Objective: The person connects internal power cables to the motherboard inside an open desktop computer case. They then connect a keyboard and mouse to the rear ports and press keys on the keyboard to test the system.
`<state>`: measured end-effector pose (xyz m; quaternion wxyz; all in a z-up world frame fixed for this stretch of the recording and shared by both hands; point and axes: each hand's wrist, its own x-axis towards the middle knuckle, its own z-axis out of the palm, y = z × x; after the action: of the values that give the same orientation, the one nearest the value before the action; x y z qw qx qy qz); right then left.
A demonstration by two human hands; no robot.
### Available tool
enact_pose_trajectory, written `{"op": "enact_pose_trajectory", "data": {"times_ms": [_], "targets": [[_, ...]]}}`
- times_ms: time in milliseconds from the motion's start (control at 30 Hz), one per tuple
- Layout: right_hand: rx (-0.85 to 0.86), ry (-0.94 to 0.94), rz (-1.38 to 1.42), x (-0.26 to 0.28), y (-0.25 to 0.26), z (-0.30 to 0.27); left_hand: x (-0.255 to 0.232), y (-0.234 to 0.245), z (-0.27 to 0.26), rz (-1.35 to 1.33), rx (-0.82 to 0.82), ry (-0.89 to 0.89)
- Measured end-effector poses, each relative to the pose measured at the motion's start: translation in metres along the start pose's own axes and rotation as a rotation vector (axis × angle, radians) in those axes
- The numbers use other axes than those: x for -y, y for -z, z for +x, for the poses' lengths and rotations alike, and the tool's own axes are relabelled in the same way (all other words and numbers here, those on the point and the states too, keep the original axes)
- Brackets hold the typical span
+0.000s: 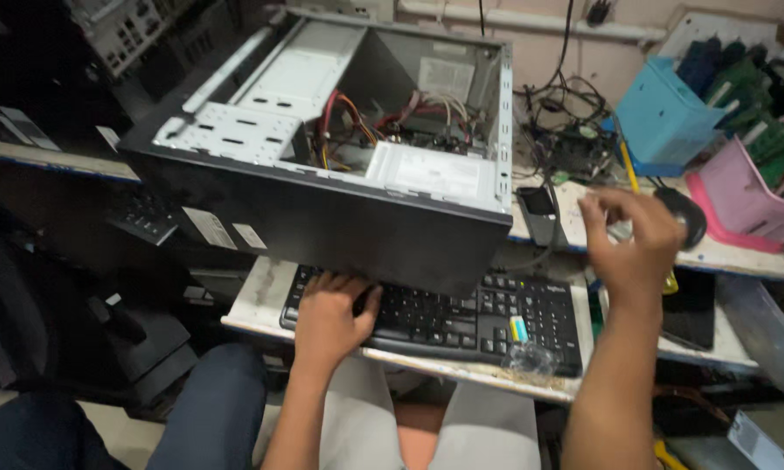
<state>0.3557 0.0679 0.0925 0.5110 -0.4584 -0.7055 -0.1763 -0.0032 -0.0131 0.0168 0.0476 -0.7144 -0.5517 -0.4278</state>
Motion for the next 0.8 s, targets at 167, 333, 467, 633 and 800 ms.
{"op": "enact_pose_trajectory", "data": {"times_ms": [167,333,467,633,800], "targets": [[0.001,-0.025,0.122,0.048,0.02,-0.055,0.0,0.002,0.002,-0.018,-0.016,-0.003],[0.424,-0.026,0.064,0.086,0.031,-0.092,0.0,0.001,-0.003,-0.049,0.015,-0.062],[0.627,-0.044,0.022,0.09,0.048,-0.095,-0.003,0.003,-0.001,-0.062,0.019,-0.063],[0.702,-0.227,0.054,0.074,0.053,-0.105,-0.002,-0.003,-0.002,-0.006,0.004,-0.001],[0.731,-0.267,0.146,0.061,0.049,-0.117,-0.001,-0.005,-0.003,0.005,0.014,-0.008]]}}
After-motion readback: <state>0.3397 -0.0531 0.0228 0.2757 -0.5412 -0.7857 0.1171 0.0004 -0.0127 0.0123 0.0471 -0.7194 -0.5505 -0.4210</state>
